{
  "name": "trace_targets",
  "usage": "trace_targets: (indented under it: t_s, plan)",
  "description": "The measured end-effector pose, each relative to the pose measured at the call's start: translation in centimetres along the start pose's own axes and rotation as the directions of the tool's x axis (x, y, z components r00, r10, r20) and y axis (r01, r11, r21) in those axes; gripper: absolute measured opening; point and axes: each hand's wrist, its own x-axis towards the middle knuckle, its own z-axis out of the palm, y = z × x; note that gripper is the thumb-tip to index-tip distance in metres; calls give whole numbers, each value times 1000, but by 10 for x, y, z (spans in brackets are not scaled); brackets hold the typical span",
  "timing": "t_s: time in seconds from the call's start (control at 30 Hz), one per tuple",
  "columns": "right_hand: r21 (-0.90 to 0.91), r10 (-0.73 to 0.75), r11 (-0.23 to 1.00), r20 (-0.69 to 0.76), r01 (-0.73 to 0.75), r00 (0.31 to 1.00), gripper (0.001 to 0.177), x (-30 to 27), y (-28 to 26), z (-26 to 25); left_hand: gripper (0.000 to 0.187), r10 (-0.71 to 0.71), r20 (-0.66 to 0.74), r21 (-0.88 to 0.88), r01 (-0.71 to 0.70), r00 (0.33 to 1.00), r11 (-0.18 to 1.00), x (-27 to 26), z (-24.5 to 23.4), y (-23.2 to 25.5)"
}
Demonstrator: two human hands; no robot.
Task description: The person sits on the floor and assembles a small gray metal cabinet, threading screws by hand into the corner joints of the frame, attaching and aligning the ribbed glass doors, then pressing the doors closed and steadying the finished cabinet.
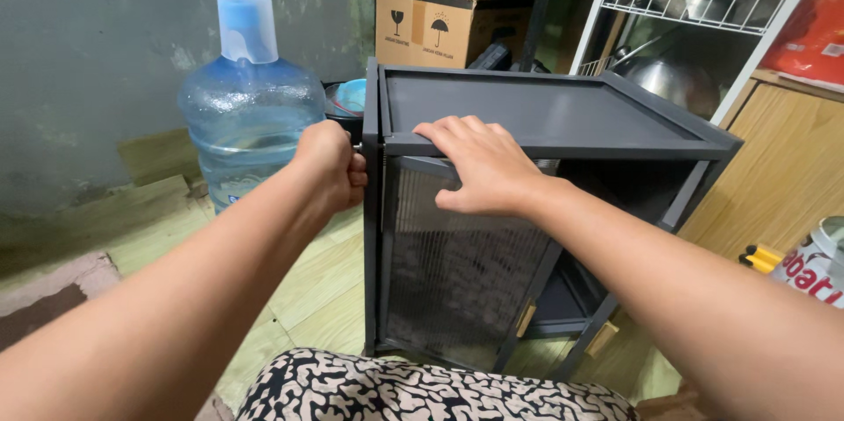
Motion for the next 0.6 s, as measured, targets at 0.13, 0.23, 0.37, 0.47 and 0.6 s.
trace_targets:
  t_s: [0.13,0.23,0.37,0.47,0.6]
  plan:
    - [-4,16,1000,15,-16,1000,87,0,-1,-1,45,-127,2,224,123,992,967,-21,-8,5]
    - [-6,8,1000,12,-7,1000,87,2,-1,-1,52,-175,20,337,158,984,928,-30,-7,5]
    - [0,7,1000,0,-7,1000,88,0,-1,-1,54,-8,-70,479,41,998,877,-26,2,5]
    - [-7,-13,1000,-14,13,1000,87,-1,0,-1,53,154,-98,480,-89,983,873,-21,0,-4]
    - [-7,-5,1000,-7,5,1000,87,-1,0,0,61,405,-90,634,-261,910,728,-8,-8,-16]
